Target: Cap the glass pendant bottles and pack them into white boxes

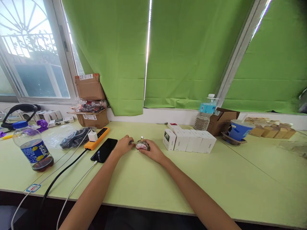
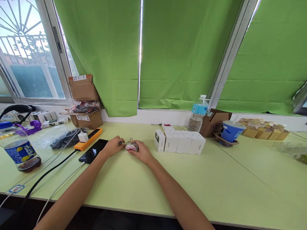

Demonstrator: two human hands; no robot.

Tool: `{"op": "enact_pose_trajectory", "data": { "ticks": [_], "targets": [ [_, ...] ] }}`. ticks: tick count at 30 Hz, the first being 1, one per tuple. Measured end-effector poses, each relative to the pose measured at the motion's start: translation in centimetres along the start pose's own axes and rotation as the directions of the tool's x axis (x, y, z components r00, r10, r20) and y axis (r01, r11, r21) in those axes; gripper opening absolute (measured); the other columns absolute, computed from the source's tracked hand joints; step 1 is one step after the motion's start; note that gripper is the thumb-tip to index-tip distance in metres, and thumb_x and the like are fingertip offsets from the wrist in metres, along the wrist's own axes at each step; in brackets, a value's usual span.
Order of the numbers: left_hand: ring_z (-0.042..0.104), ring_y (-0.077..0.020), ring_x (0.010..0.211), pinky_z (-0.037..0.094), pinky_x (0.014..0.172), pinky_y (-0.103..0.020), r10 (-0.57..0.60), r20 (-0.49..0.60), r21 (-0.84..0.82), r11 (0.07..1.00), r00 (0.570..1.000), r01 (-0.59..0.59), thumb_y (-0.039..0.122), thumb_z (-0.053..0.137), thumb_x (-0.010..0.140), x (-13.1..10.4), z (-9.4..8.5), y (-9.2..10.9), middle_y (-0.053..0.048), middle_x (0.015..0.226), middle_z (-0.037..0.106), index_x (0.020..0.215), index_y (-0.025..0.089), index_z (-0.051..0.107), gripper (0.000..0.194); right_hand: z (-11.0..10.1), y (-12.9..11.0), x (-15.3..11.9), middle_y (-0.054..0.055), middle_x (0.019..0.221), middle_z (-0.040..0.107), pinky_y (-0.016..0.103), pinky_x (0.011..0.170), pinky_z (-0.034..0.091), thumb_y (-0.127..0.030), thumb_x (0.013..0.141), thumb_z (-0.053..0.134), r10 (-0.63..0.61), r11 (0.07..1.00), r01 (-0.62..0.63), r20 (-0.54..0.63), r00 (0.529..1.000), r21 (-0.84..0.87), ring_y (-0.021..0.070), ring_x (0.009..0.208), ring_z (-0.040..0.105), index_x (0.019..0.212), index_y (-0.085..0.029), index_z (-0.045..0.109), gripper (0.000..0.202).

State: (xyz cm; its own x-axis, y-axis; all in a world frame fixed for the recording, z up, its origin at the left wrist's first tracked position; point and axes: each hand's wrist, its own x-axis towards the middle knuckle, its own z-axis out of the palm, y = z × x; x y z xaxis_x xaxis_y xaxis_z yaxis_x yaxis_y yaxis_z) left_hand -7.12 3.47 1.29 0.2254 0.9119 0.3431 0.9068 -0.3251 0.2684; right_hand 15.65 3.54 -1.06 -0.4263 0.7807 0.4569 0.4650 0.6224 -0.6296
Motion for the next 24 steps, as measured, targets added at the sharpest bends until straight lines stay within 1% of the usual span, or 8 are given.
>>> {"op": "enact_pose_trajectory", "data": {
  "ticks": [4, 7, 9, 11, 15, 19, 22, 24],
  "targets": [
    [0.063, -0.0238, 0.090, 0.043, 0.072, -0.030, -0.037, 0.038, 0.026, 0.999, 0.999, 0.036, 0.047, 0.059, 0.083, -0.2, -0.5, 0.3, -0.008, 0.099, 0.067, 0.109, 0.025, 0.065, 0.035, 0.0, 0.1, 0.0, 0.009, 0.115, 0.063, 0.040, 0.092, 0.045, -0.047, 0.075, 0.073, -0.008, 1.000, 0.008, 0.008, 1.000, 0.004, 0.0272, 0.110, 0.057, 0.121, -0.022, 0.059, 0.054],
    [0.064, -0.0234, 0.086, 0.042, 0.070, -0.029, -0.059, 0.075, 0.015, 0.998, 0.995, 0.058, 0.049, 0.058, 0.083, -0.3, -0.6, 0.3, -0.007, 0.093, 0.070, 0.099, 0.024, 0.068, 0.031, 0.0, 0.2, 0.0, 0.010, 0.116, 0.063, 0.040, 0.092, 0.046, -0.047, 0.075, 0.072, 0.001, 1.000, -0.001, 0.013, 1.000, 0.007, 0.0274, 0.110, 0.056, 0.121, -0.022, 0.059, 0.054],
    [0.064, -0.0229, 0.084, 0.041, 0.069, -0.028, -0.066, 0.071, -0.021, 0.997, 0.995, 0.068, 0.048, 0.059, 0.082, -0.2, -0.7, 0.2, -0.007, 0.091, 0.070, 0.092, 0.024, 0.069, 0.028, 0.0, 0.2, 0.1, 0.010, 0.117, 0.063, 0.040, 0.092, 0.046, -0.046, 0.076, 0.072, 0.004, 1.000, -0.004, 0.014, 1.000, 0.018, 0.0273, 0.110, 0.057, 0.121, -0.022, 0.059, 0.053],
    [0.064, -0.0223, 0.084, 0.042, 0.068, -0.028, -0.067, 0.038, -0.080, 0.994, 0.997, 0.069, 0.046, 0.061, 0.080, -0.1, -0.6, 0.1, -0.006, 0.090, 0.071, 0.088, 0.024, 0.070, 0.025, 0.0, 0.1, 0.1, 0.010, 0.117, 0.063, 0.040, 0.092, 0.046, -0.045, 0.075, 0.073, 0.002, 1.000, -0.002, 0.011, 1.000, 0.030, 0.0274, 0.110, 0.057, 0.122, -0.021, 0.059, 0.054],
    [0.064, -0.0197, 0.082, 0.043, 0.068, -0.027, -0.053, -0.034, -0.224, 0.974, 0.998, 0.044, 0.040, 0.067, 0.076, 0.2, -0.5, -0.3, -0.005, 0.089, 0.071, 0.092, 0.023, 0.069, 0.024, 0.0, -0.1, 0.1, 0.009, 0.116, 0.064, 0.040, 0.091, 0.046, -0.044, 0.075, 0.073, -0.007, 0.999, 0.007, 0.010, 1.000, 0.047, 0.0267, 0.107, 0.058, 0.122, -0.021, 0.060, 0.053],
    [0.063, -0.0176, 0.074, 0.043, 0.065, -0.026, -0.092, -0.103, -0.315, 0.948, 0.990, 0.055, 0.035, 0.072, 0.071, 0.3, -0.6, -0.2, -0.002, 0.081, 0.070, 0.089, 0.022, 0.065, 0.024, -0.1, -0.3, 0.0, 0.009, 0.115, 0.064, 0.039, 0.091, 0.046, -0.043, 0.076, 0.073, -0.010, 0.999, 0.009, 0.015, 1.000, 0.041, 0.0265, 0.107, 0.058, 0.121, -0.021, 0.059, 0.052],
    [0.062, -0.0161, 0.066, 0.043, 0.065, -0.028, -0.131, -0.235, -0.416, 0.909, 0.963, 0.022, 0.041, 0.066, 0.078, 0.2, -1.0, 0.4, 0.000, 0.073, 0.069, 0.093, 0.022, 0.061, 0.025, -0.2, -0.4, 0.0, 0.009, 0.113, 0.064, 0.038, 0.088, 0.047, -0.042, 0.076, 0.072, -0.005, 0.999, 0.004, 0.019, 1.000, 0.032, 0.0258, 0.104, 0.058, 0.120, -0.020, 0.059, 0.050],
    [0.063, -0.0157, 0.066, 0.045, 0.065, -0.028, -0.174, -0.318, -0.544, 0.838, 0.932, -0.029, 0.047, 0.059, 0.085, 0.3, -1.4, 1.2, -0.001, 0.075, 0.070, 0.100, 0.022, 0.059, 0.029, -0.2, -0.5, 0.1, 0.009, 0.110, 0.065, 0.037, 0.085, 0.047, -0.042, 0.076, 0.072, -0.005, 1.000, 0.005, 0.016, 1.000, 0.027, 0.0246, 0.100, 0.059, 0.117, -0.020, 0.060, 0.048]
  ]
}}
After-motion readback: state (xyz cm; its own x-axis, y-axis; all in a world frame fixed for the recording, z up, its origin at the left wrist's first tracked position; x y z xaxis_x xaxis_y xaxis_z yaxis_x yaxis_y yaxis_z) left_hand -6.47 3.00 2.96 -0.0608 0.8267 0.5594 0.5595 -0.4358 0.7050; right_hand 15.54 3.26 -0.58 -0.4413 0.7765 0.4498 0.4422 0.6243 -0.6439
